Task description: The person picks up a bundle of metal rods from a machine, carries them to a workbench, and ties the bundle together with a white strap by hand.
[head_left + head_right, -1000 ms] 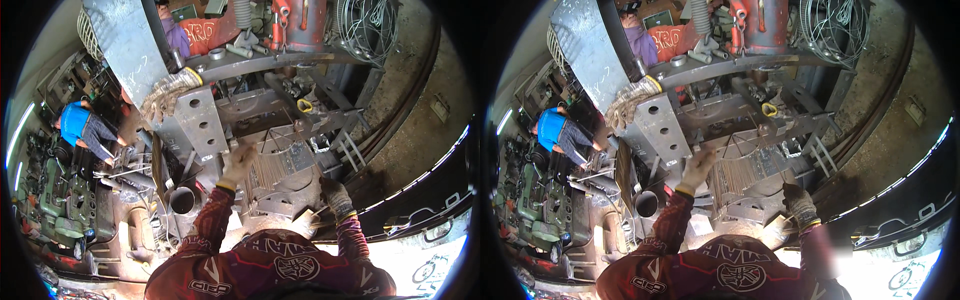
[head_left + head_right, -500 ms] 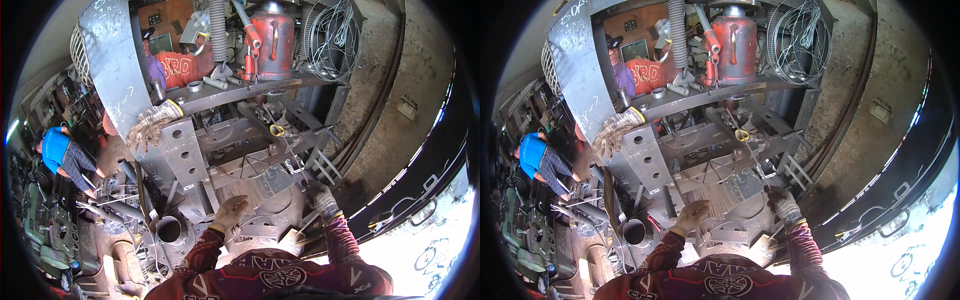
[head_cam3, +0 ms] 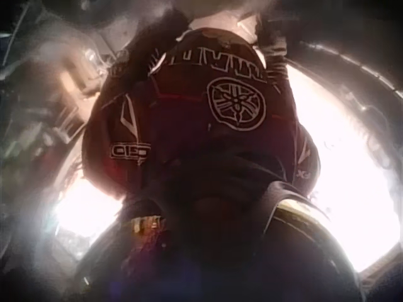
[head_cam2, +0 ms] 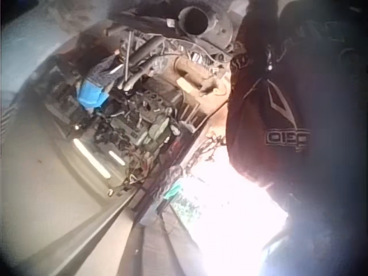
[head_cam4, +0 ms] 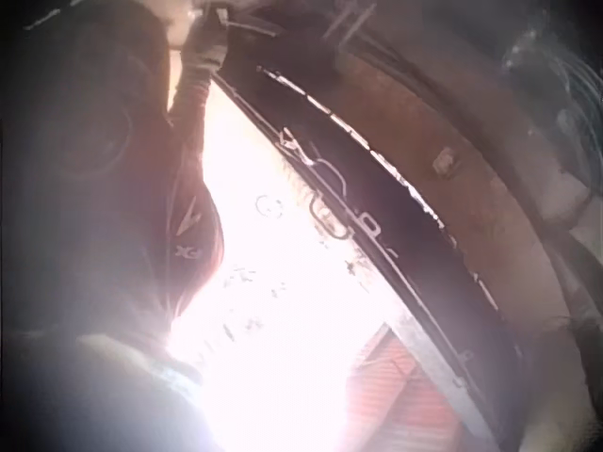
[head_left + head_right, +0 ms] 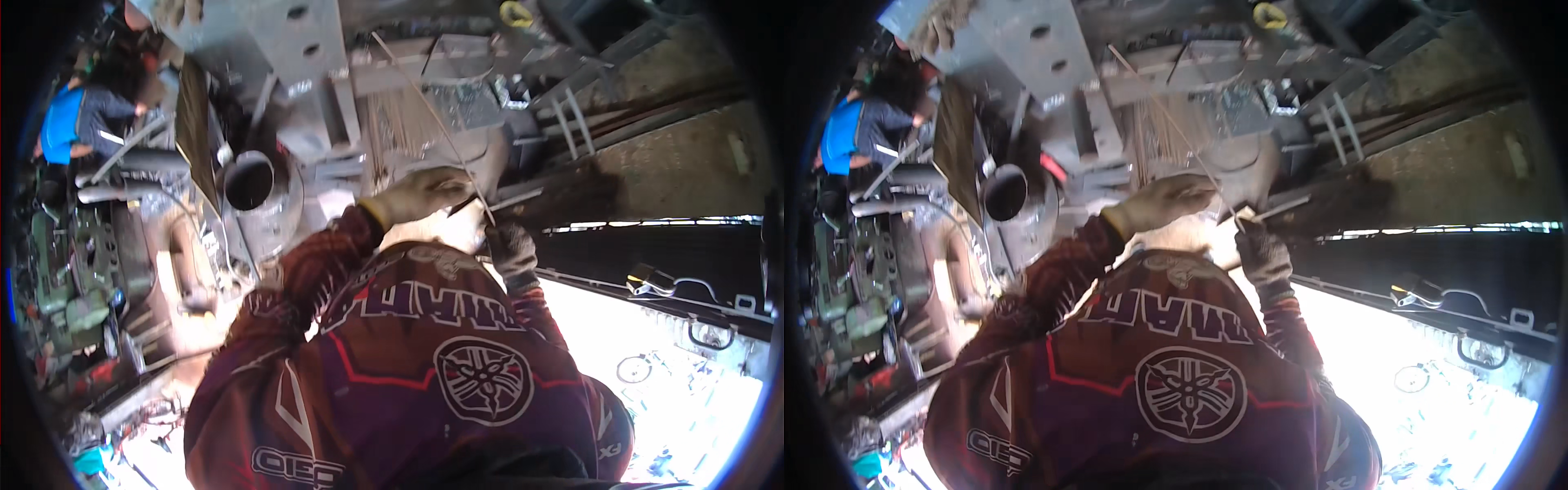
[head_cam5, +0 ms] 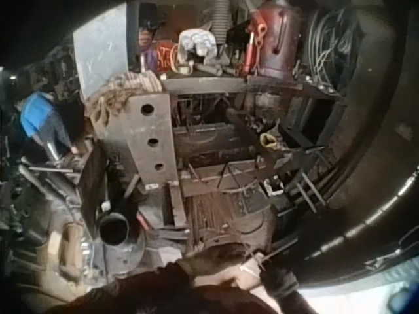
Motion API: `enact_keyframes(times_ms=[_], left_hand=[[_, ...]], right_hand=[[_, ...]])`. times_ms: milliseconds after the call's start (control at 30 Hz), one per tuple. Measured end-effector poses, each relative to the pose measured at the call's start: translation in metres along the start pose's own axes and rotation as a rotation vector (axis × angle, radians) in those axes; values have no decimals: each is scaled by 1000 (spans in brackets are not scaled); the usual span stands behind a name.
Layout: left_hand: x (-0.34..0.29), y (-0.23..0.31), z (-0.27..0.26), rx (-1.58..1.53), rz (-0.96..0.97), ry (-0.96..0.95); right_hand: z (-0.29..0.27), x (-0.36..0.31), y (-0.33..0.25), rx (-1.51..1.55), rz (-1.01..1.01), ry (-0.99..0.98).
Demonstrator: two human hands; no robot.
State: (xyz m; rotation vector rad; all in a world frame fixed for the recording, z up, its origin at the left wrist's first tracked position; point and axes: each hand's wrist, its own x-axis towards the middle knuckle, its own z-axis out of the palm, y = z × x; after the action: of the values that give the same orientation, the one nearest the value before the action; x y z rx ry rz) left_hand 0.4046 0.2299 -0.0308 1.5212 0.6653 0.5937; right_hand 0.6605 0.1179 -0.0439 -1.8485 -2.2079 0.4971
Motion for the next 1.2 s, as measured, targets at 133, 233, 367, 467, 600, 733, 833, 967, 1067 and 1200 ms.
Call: enact_keyframes(times_ms=[133,233,367,467,600,733,833,967,1067,1200], left_hand=[[5,-33,27,-303,-301,-75],[5,-52,52,-290,-401,-86],[-5,-93,72,-268,-505,-176],[5,-108,92,-436,-667,-83],[3,-170,93,-253,-752,-47],[5,-213,89,-134,-527,221],[61,-209,84,-612,-611,515],[63,-248,36,-727,-811,850],[44,-313,-34,-1012,-469,786],[109,-346,-65,-710,-726,1021]], right_hand=[[57,-26,41,-81,1,-62],[67,-48,58,-234,-47,-257],[88,-77,67,25,180,-312],[108,-86,96,146,248,-263],[137,-15,88,-127,63,-502],[167,63,52,-6,-100,-458],[205,98,79,-129,-258,-305],[136,110,23,471,239,-586],[174,73,41,576,378,-363],[184,-18,130,499,934,-567]])
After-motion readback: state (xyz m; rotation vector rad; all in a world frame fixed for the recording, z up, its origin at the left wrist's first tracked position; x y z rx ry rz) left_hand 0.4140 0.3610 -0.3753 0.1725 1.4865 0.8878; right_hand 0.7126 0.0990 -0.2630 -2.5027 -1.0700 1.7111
